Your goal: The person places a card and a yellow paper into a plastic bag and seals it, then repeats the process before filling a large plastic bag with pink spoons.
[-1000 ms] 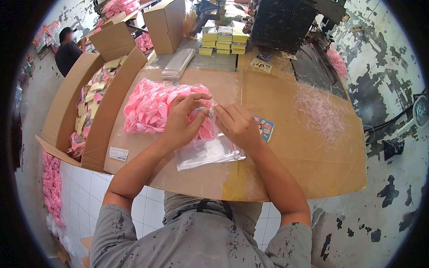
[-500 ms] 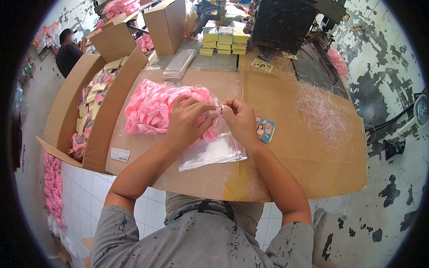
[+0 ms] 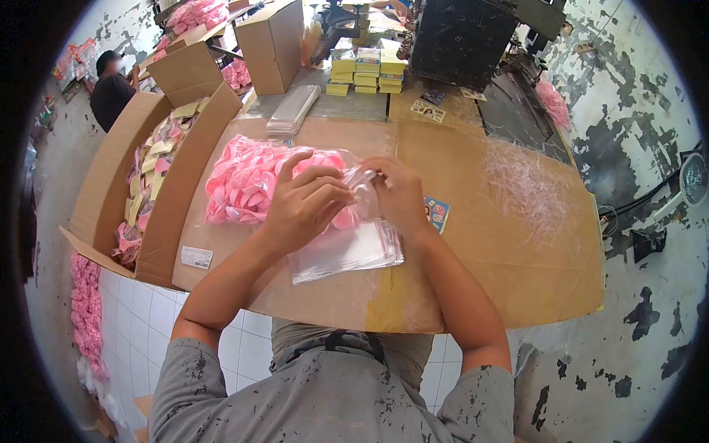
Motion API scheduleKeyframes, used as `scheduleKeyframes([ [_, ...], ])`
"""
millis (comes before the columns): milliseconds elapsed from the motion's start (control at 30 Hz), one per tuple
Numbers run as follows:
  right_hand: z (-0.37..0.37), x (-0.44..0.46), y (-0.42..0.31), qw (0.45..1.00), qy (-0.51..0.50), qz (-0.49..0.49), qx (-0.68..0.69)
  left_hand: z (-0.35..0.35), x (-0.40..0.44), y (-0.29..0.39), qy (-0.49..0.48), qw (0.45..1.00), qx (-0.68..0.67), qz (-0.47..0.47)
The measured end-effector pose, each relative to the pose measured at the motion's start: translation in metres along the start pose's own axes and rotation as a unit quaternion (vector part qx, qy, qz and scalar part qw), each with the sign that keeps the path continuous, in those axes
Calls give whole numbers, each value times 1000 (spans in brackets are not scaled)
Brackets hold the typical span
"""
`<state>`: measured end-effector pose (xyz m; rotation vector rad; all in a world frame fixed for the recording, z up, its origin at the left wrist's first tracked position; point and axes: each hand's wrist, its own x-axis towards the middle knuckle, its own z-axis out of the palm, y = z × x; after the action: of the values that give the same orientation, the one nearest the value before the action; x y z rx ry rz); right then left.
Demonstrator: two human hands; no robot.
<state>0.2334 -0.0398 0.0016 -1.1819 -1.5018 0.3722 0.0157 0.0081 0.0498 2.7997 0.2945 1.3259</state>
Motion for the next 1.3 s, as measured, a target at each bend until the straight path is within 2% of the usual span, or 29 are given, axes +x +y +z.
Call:
scheduleKeyframes([
  [100, 2, 3, 21, 980, 37, 105, 166, -23, 11, 1, -95, 990, -108, 2],
  [133, 4, 2, 26, 962, 41, 140, 232, -26, 11, -1, -112, 981, -156, -28],
  [200, 3, 2, 35, 980, 39, 120, 152, -32, 10, -2, -145, 953, -249, -89],
  [300, -4, 6, 41, 985, 62, 120, 106, -44, 18, 0, -195, 954, -215, -78],
  [333, -6, 6, 40, 984, 75, 126, 103, -39, 13, -2, -184, 974, -123, -44],
  [400, -15, 7, 19, 995, 97, 29, -6, -24, 1, -9, -155, 985, 67, 25],
  [433, -20, 11, -1, 992, 106, -21, -60, -26, 3, -8, -162, 980, 105, 36],
  [500, -28, 9, -48, 995, -30, -75, -60, -32, 8, -3, -179, 966, 180, 55],
  [533, -29, 6, -60, 989, -96, -100, -59, -31, 10, -2, -164, 977, 130, 51],
  [633, -23, -1, -57, 981, -189, -28, -36, -29, 17, -2, -128, 991, -20, 31],
  [700, -35, 11, -59, 962, -248, -8, -112, -31, 16, -5, -115, 987, -112, -2],
  [733, -40, 17, -62, 949, -279, 3, -149, -34, 17, -7, -113, 990, -85, 17],
  [800, -37, 20, -75, 921, -270, 2, -280, -41, 17, -8, -107, 992, -34, 51],
  [867, -38, 22, -78, 887, -253, -57, -382, -54, 17, -1, -99, 994, -53, 15],
  [933, -40, 23, -73, 846, -224, -174, -452, -73, 16, 4, -56, 997, -43, -17],
  [1000, -47, 22, -59, 844, -250, -148, -450, -95, 7, -1, 23, 998, -4, -51],
  [1033, -50, 22, -55, 843, -263, -135, -450, -103, 1, -8, 57, 993, 49, -96],
  [1133, -57, 21, -57, 895, -254, -74, -359, -117, -41, -55, 131, 939, 236, -211],
  [1167, -57, 24, -60, 905, -263, -14, -333, -119, -66, -75, 114, 928, 158, -319],
  [1233, -59, 32, -67, 913, -277, 108, -278, -119, -108, -107, 75, 856, -8, -512],
  [1300, -52, 38, -38, 904, -346, 151, -201, -117, -118, -110, 65, 856, -50, -511],
])
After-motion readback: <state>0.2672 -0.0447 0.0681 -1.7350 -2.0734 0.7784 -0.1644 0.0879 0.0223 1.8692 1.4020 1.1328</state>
